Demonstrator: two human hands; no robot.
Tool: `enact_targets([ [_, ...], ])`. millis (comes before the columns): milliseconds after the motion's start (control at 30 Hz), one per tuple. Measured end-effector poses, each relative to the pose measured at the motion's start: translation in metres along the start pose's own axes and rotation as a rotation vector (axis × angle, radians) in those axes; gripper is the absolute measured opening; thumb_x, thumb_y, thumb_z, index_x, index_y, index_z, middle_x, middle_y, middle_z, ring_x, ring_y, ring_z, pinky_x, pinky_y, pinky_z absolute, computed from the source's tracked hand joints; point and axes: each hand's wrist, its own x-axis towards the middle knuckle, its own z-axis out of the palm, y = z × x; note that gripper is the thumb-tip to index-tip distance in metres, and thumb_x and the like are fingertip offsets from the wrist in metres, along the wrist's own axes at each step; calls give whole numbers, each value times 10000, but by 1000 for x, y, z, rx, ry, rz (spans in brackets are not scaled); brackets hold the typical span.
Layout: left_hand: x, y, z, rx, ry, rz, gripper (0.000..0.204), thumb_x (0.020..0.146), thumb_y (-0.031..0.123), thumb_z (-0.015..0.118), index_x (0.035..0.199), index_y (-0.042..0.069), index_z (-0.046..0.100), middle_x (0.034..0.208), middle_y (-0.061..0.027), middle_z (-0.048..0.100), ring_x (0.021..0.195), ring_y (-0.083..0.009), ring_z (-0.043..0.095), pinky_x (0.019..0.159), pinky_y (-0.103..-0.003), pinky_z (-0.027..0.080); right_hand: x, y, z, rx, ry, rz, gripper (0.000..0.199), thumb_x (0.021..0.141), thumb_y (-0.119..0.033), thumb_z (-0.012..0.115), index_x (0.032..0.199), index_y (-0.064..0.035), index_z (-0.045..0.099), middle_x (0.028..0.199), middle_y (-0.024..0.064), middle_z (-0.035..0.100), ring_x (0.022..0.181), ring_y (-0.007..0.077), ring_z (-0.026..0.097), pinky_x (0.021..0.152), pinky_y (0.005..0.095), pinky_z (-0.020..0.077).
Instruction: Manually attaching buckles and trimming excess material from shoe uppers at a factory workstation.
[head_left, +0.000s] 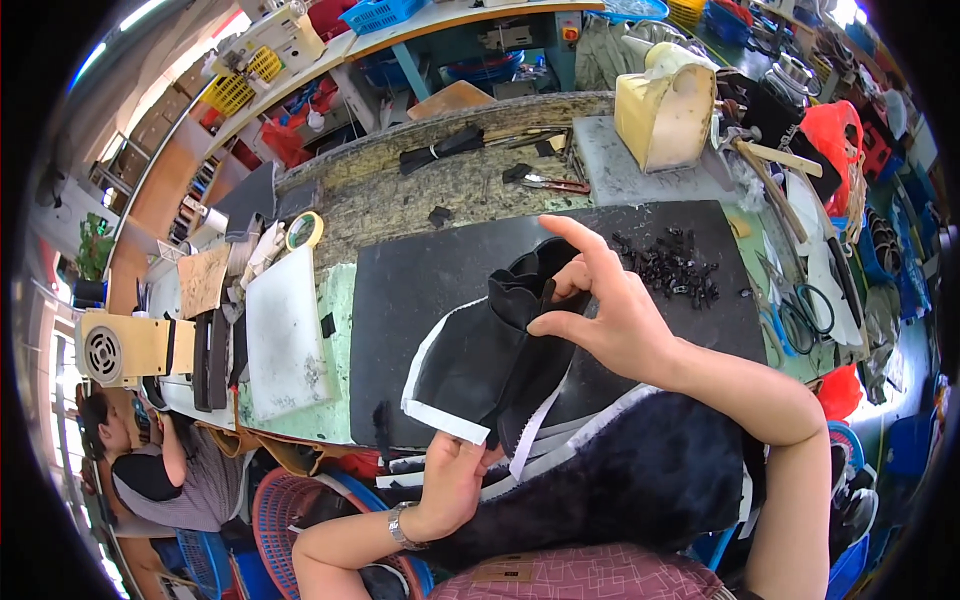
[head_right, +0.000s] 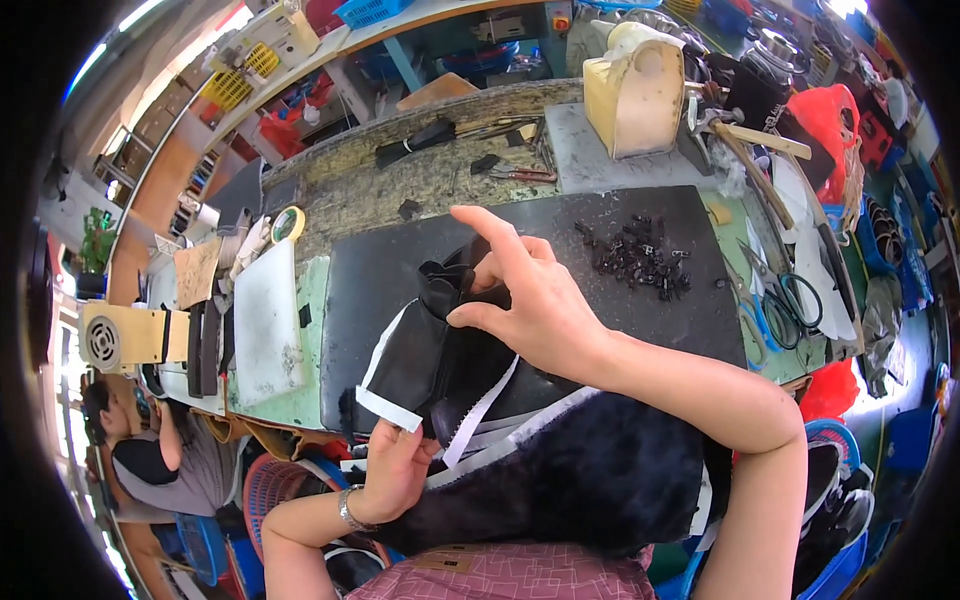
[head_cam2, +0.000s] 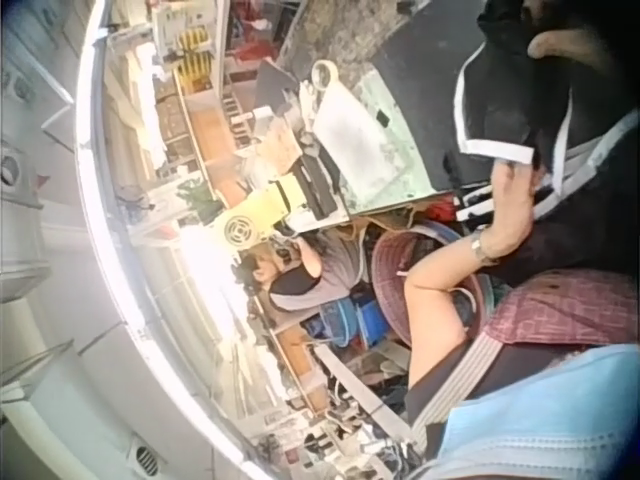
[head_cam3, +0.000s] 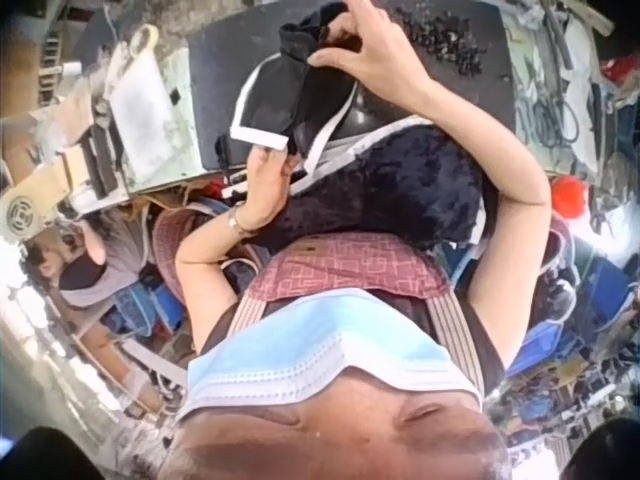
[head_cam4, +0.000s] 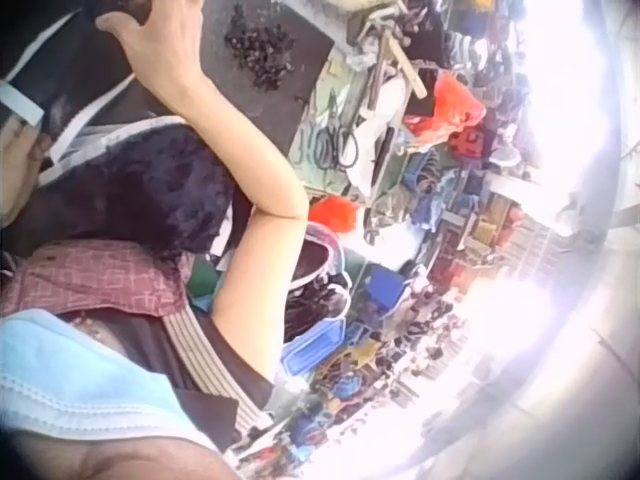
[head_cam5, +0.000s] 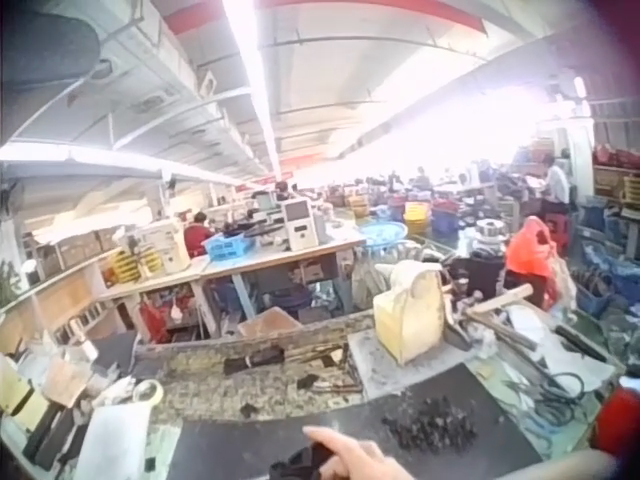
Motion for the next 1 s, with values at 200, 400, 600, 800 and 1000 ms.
enact_targets([
  [200,2,-1,-1,-20,-8,25,229,903,95,455,1127,47,441,1074,-56,539,983,-160,547,863,-358,464,1,5,2,142,-81,71,790,689,-100,695,1336,-148,244,824,78,552,868,254,495,808,346,404],
  [400,7,-1,3,-6,45,-4,237,910,105,442,1132,23,438,1053,-70,549,930,-175,575,829,-337,485,5,11,-1,110,-150,-43,844,683,-8,686,1360,-117,193,840,70,546,772,157,504,794,295,416],
  [600,9,0,-2,-55,-7,65,231,892,70,464,1117,24,452,1033,-60,549,856,-150,572,792,-300,482,3,3,-4,128,-128,-1,731,710,15,652,1322,-100,270,844,52,542,782,130,503,784,276,415],
  [800,83,100,21,397,195,359,193,768,21,589,956,17,547,803,-3,572,687,-79,528,615,-200,406,-46,-27,-2,470,-127,258,422,767,6,612,1152,-60,451,838,6,546,714,60,521,638,209,435],
  [1000,107,89,42,1105,-236,526,151,688,45,679,821,8,619,607,7,480,529,-70,427,505,-209,337,-89,41,-91,-506,100,312,241,677,-47,652,914,-27,608,858,149,601,771,261,602,697,326,480],
])
